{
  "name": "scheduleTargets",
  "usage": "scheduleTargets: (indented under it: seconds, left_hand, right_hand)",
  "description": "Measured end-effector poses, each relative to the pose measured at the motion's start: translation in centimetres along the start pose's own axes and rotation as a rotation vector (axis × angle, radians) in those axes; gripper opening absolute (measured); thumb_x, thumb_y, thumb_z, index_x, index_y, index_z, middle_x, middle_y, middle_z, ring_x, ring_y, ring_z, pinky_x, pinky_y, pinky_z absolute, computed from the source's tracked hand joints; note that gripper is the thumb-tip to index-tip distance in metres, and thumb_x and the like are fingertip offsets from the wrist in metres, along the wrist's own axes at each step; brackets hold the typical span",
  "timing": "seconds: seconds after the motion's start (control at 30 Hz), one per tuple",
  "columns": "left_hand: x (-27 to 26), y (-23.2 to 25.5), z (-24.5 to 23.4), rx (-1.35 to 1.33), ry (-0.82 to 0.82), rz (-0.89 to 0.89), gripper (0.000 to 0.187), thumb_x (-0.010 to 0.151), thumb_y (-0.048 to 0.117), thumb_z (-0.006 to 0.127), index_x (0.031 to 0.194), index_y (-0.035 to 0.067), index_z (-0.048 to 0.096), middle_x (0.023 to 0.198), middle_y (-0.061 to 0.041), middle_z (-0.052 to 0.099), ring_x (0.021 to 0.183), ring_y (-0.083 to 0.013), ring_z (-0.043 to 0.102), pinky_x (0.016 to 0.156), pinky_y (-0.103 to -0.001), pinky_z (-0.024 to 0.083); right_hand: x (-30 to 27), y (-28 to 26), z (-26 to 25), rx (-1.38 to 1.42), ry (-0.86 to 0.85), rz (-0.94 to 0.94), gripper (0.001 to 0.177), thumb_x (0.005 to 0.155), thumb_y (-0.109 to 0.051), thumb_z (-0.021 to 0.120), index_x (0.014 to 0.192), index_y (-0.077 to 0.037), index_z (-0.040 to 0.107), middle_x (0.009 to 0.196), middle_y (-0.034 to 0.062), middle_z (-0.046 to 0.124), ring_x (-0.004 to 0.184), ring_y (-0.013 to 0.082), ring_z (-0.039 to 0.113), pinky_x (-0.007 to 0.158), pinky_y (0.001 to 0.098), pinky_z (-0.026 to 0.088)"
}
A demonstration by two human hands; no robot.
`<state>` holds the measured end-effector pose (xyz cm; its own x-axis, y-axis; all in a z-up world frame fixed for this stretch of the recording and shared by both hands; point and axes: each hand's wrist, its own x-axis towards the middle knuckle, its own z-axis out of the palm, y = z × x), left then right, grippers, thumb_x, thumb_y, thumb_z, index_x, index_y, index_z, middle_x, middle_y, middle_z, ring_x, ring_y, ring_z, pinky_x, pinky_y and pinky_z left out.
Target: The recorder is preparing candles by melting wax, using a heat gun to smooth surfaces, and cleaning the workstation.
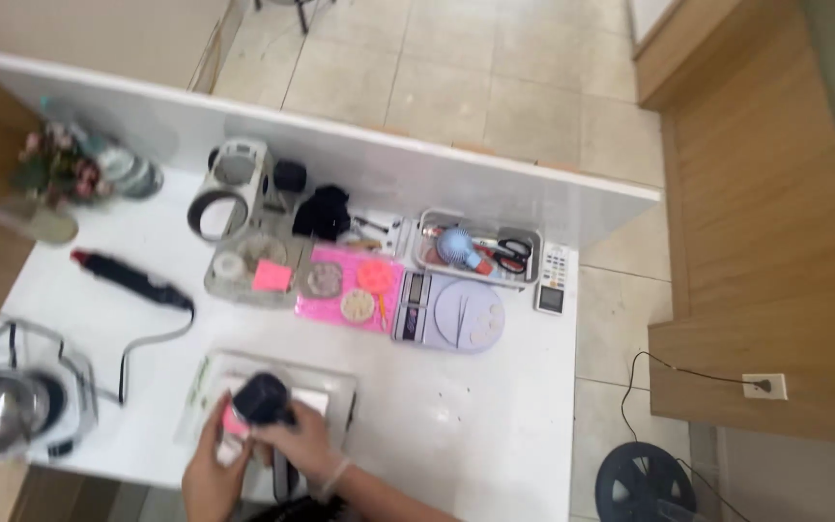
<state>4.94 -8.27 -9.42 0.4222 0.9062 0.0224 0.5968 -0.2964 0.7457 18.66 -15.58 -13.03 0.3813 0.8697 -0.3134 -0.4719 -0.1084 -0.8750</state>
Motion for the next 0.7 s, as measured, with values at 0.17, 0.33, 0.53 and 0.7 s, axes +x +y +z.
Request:
scheduleTargets:
  seconds: [0.17, 0.33, 0.53, 0.7]
  left_hand:
    - [-0.5, 2.0, 0.3, 0.075, 0.035, -0.074, 0.104, 0.073, 0.022, 0.079, 0.164, 0.017, 0.029, 0.153, -0.006, 0.055, 0.134, -0.0304, 0.057, 0.1, -0.04, 0.048]
    - [-0.6, 5.4, -0.3, 0.16, 0.041, -0.19, 0.113, 0.078, 0.028, 0.078, 0.167, 0.021, 0.009, 0.162, 0.0, 0.045, 0.135, -0.0303, 0.054, 0.092, -0.04, 0.051]
    - [-0.3, 4.9, -0.1, 0.138, 0.017, -0.268, 0.111, 0.081, 0.022, 0.075, 0.171, 0.023, 0.009, 0.166, 0.003, 0.043, 0.109, -0.0333, 0.067, 0.086, -0.04, 0.053]
    - [-0.4, 5.3, 0.0, 0.177, 0.01, -0.307, 0.109, 0.081, 0.021, 0.074, 0.168, 0.024, 0.008, 0.165, 0.004, 0.042, 0.109, -0.031, 0.07, 0.087, -0.04, 0.054]
  right_hand:
    - [0.2, -2.4, 0.1, 0.104, -0.079, 0.089, 0.031, 0.088, -0.018, 0.078, 0.112, -0.001, 0.069, 0.093, 0.0061, 0.073, 0.075, 0.0139, 0.069, 0.068, 0.0308, 0.057]
    - [-0.5, -4.7, 0.2, 0.21, -0.121, 0.198, 0.031, 0.089, -0.019, 0.075, 0.109, 0.003, 0.068, 0.088, 0.0111, 0.071, 0.071, 0.0167, 0.068, 0.068, 0.0324, 0.056]
    - [-0.3, -5.9, 0.7, 0.076, -0.085, 0.203, 0.033, 0.087, -0.021, 0.074, 0.11, 0.003, 0.07, 0.09, 0.0096, 0.073, 0.076, 0.0149, 0.07, 0.073, 0.0297, 0.058]
    - [-0.4, -6.1, 0.4, 0.066, -0.093, 0.234, 0.034, 0.086, -0.024, 0.073, 0.108, 0.002, 0.069, 0.09, 0.0082, 0.073, 0.076, 0.0145, 0.07, 0.07, 0.0302, 0.058]
